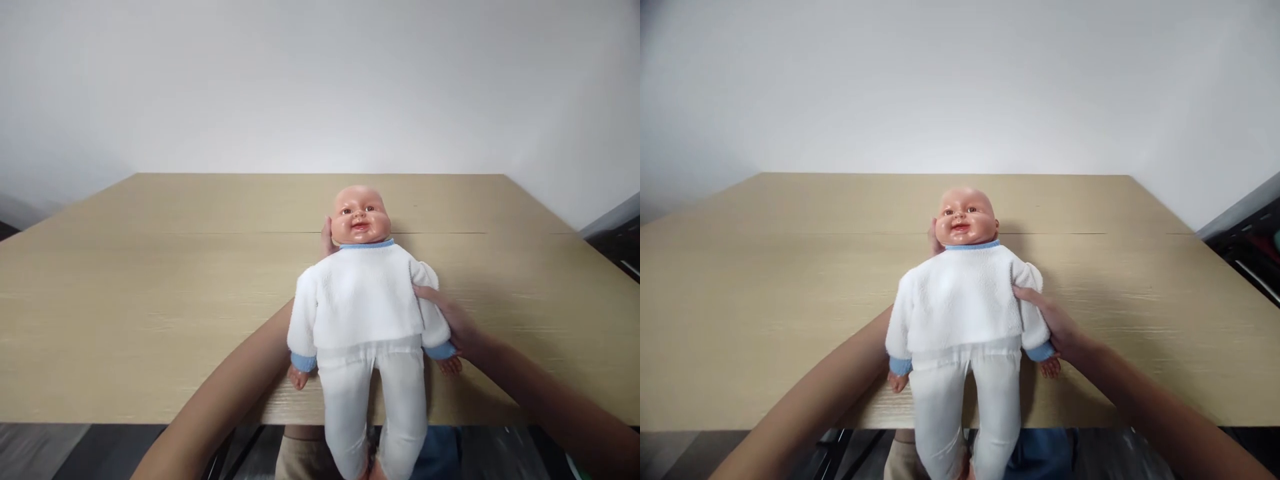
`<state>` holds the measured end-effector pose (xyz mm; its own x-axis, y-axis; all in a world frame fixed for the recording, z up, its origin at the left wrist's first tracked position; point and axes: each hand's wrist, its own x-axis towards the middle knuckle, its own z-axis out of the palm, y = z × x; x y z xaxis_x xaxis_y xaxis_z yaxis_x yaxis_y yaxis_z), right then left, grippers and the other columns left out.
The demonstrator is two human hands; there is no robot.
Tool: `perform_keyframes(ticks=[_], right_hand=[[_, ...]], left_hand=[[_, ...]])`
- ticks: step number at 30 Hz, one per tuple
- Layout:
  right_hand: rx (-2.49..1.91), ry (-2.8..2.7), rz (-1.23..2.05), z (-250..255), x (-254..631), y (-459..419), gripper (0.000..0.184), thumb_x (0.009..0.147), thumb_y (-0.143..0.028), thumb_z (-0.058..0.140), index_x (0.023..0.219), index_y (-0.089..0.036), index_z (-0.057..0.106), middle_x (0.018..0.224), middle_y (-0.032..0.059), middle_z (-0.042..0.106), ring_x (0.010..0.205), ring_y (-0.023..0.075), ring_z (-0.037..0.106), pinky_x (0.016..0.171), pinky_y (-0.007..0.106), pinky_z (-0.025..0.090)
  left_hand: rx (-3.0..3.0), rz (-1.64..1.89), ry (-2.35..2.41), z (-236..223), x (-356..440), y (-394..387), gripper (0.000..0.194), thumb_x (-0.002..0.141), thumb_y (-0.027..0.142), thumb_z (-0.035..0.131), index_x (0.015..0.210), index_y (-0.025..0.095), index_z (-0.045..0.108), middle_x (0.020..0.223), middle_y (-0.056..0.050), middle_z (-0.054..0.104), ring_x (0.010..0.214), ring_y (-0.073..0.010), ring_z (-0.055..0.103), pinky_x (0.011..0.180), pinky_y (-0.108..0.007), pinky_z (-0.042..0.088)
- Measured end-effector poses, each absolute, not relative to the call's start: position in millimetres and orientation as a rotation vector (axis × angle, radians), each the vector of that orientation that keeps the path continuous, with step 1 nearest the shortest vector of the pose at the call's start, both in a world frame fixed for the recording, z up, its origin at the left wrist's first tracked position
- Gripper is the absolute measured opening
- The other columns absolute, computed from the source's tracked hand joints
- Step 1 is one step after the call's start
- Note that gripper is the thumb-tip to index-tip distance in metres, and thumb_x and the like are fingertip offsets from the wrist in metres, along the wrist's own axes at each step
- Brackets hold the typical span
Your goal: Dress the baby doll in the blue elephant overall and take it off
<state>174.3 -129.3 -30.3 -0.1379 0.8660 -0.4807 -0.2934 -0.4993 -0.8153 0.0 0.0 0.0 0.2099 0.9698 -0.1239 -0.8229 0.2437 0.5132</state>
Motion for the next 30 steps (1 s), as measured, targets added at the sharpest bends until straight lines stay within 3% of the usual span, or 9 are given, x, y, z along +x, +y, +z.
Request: perform_keyframes(ticks=[5, 8, 12, 14, 16, 19, 24, 27, 30], right_hand=[[-1.277, -0.656, 1.778, -45.2, 178.4, -105.2, 0.036, 0.072, -0.054, 0.096, 0.089, -0.026, 0.081, 0.093, 0.0082, 0.089, 0.096, 0.0341, 0.087, 0.081, 0.039, 0.073], [-1.297, -0.659, 1.771, -50.4, 188.1, -103.7, 0.039, 0.076, -0.058, 0.094, 0.091, -0.025, 0.082, 0.090, 0.0072, 0.088, 0.084, 0.0298, 0.085, 0.069, 0.034, 0.070], [-1.468, -0.743, 1.783, -54.0, 200.2, -109.2, 0.053, 0.081, -0.076, 0.084, 0.075, -0.023, 0.076, 0.050, 0.0016, 0.067, 0.037, 0.0177, 0.054, 0.034, 0.030, 0.042], [-1.529, -0.779, 1.749, -54.4, 201.7, -111.1, 0.058, 0.080, -0.080, 0.083, 0.076, -0.023, 0.075, 0.044, -0.0010, 0.059, 0.033, 0.0157, 0.045, 0.031, 0.029, 0.034], [-1.510, -0.798, 1.664, -53.6, 200.7, -111.3, 0.054, 0.079, -0.075, 0.088, 0.090, -0.022, 0.079, 0.059, 0.0017, 0.072, 0.045, 0.0197, 0.061, 0.041, 0.030, 0.049], [-1.410, -0.845, 1.580, -52.5, 199.8, -108.6, 0.059, 0.081, -0.065, 0.092, 0.121, -0.024, 0.080, 0.107, 0.0076, 0.088, 0.095, 0.0311, 0.083, 0.084, 0.038, 0.069], [-1.446, -1.025, 1.441, -57.1, 207.0, -103.8, 0.091, 0.086, -0.071, 0.086, 0.161, -0.026, 0.060, 0.154, 0.0131, 0.074, 0.148, 0.0415, 0.066, 0.123, 0.054, 0.056], [-1.534, -1.134, 1.281, -61.2, 207.8, -105.0, 0.095, 0.089, -0.071, 0.085, 0.168, -0.029, 0.052, 0.171, 0.0125, 0.061, 0.160, 0.0410, 0.054, 0.134, 0.056, 0.045], [-1.584, -1.204, 1.184, -65.6, 204.7, -108.5, 0.094, 0.093, -0.070, 0.081, 0.171, -0.030, 0.045, 0.173, 0.0139, 0.058, 0.160, 0.0396, 0.055, 0.136, 0.058, 0.042]], left_hand=[[0.283, 1.391, 0.362, -29.7, 11.0, 27.0, 0.072, 0.105, 0.070, 0.042, 0.142, 0.012, 0.063, 0.170, -0.016, 0.060, 0.164, -0.0344, 0.052, 0.137, -0.047, 0.045], [0.328, 1.375, 0.356, -44.0, 12.2, 42.7, 0.077, 0.102, 0.074, 0.044, 0.143, 0.012, 0.065, 0.167, -0.018, 0.063, 0.163, -0.0376, 0.053, 0.136, -0.052, 0.046], [0.385, 1.339, 0.356, -55.5, 12.7, 61.3, 0.079, 0.100, 0.078, 0.042, 0.142, 0.016, 0.068, 0.160, -0.016, 0.069, 0.161, -0.0390, 0.055, 0.136, -0.057, 0.045], [0.383, 1.325, 0.368, -58.5, 12.2, 69.9, 0.077, 0.100, 0.078, 0.045, 0.141, 0.017, 0.070, 0.154, -0.016, 0.073, 0.160, -0.0386, 0.057, 0.136, -0.057, 0.045], [0.400, 1.294, 0.374, -59.8, 11.2, 78.8, 0.077, 0.099, 0.078, 0.048, 0.141, 0.018, 0.071, 0.147, -0.017, 0.077, 0.159, -0.0386, 0.058, 0.136, -0.057, 0.044], [0.454, 1.250, 0.377, -59.7, 7.7, 93.6, 0.077, 0.097, 0.078, 0.050, 0.144, 0.021, 0.073, 0.138, -0.014, 0.082, 0.159, -0.0391, 0.058, 0.138, -0.058, 0.041], [0.502, 1.201, 0.522, -60.9, -9.0, 121.3, 0.066, 0.102, 0.071, 0.053, 0.145, 0.025, 0.074, 0.136, -0.006, 0.084, 0.164, -0.0364, 0.052, 0.144, -0.056, 0.033], [0.517, 1.144, 0.574, -61.6, -23.1, 133.7, 0.060, 0.106, 0.063, 0.057, 0.145, 0.020, 0.073, 0.138, -0.010, 0.083, 0.162, -0.0369, 0.055, 0.142, -0.054, 0.038], [0.509, 1.084, 0.580, -60.1, -33.2, 138.0, 0.060, 0.103, 0.061, 0.065, 0.148, 0.023, 0.072, 0.137, -0.007, 0.084, 0.158, -0.0401, 0.058, 0.138, -0.055, 0.046]])
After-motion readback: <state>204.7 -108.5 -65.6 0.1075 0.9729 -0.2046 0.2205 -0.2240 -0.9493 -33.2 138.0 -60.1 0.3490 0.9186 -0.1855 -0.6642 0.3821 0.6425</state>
